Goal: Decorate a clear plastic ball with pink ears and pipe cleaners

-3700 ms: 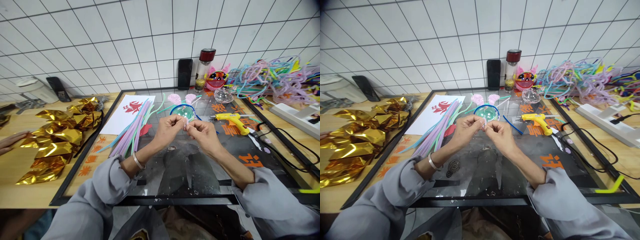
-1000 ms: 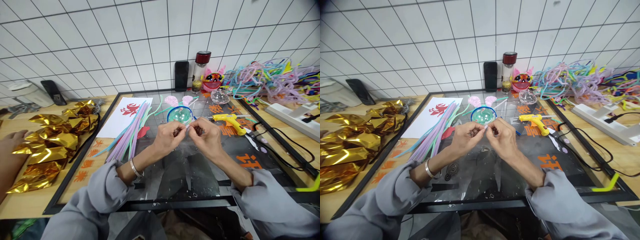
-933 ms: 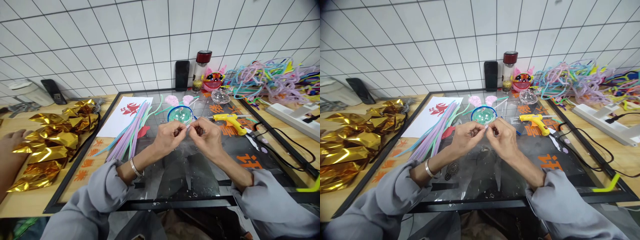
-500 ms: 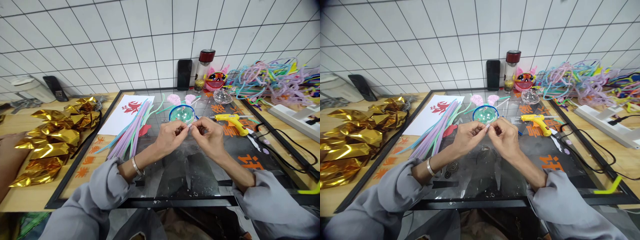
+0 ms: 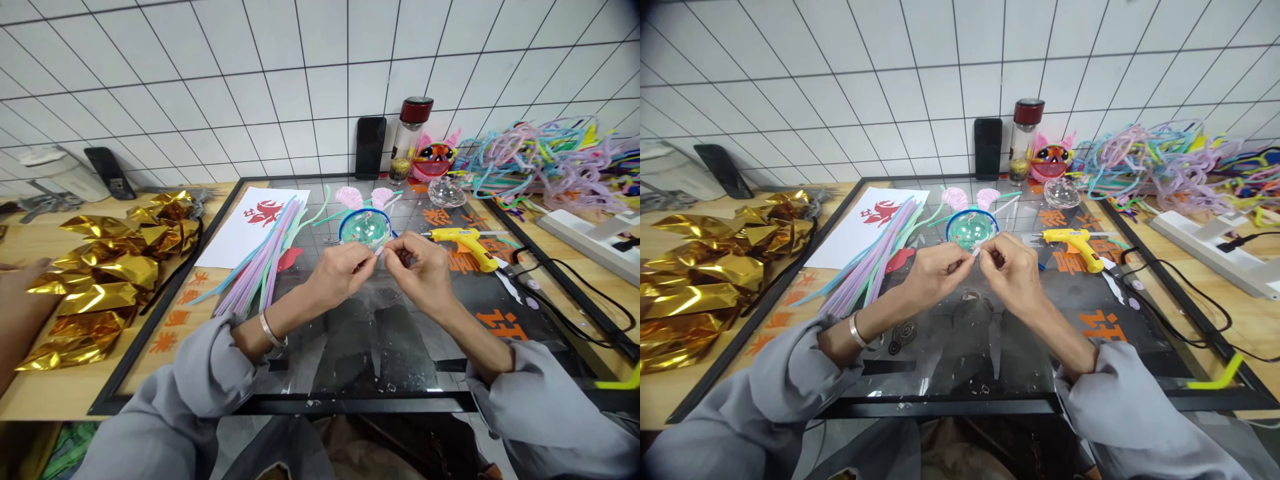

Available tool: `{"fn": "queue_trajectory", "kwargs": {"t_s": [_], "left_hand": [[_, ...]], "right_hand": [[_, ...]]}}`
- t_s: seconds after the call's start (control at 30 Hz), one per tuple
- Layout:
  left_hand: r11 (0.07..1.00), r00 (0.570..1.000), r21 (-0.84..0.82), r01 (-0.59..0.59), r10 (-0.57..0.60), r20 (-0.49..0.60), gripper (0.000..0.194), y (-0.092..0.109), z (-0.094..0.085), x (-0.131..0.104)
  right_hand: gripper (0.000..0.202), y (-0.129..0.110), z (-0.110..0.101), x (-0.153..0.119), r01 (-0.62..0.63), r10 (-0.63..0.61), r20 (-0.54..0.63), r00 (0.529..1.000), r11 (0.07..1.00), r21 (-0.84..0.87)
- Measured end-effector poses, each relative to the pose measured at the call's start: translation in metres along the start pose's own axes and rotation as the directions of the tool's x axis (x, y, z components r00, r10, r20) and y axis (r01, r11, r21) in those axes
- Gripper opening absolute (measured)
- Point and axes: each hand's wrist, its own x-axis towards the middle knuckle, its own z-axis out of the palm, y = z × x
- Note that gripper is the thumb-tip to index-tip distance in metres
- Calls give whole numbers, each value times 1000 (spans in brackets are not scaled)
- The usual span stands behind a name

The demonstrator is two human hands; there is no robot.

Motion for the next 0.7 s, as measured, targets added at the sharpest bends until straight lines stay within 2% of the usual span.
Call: {"fn": "queue_trajectory", "kwargs": {"t_s": [0.07, 0.13, 0.33, 0.57, 0.7], "left_hand": [[997, 997, 38, -64, 62, 34, 29, -3, -3, 0], [996, 996, 44, -80, 78, 38, 26, -5, -5, -1], [1000, 1000, -10, -2, 2, -29, 16, -5, -5, -3], [1000, 999, 4, -20, 20, -45, 17, -3, -3, -3], [1000, 994, -5, -2, 1, -106, 5, -2, -1, -5]], "right_hand": [[15, 0, -2, 1, 19, -19, 20, 1000, 1000, -12], [16, 1, -3, 3, 15, -14, 41, 999, 1000, -16], [16, 3, -4, 4, -23, 23, 38, 999, 1000, 4], [15, 5, -2, 2, -67, 66, 27, 997, 997, 36], [14, 4, -1, 2, -95, 94, 23, 995, 993, 66]]}}
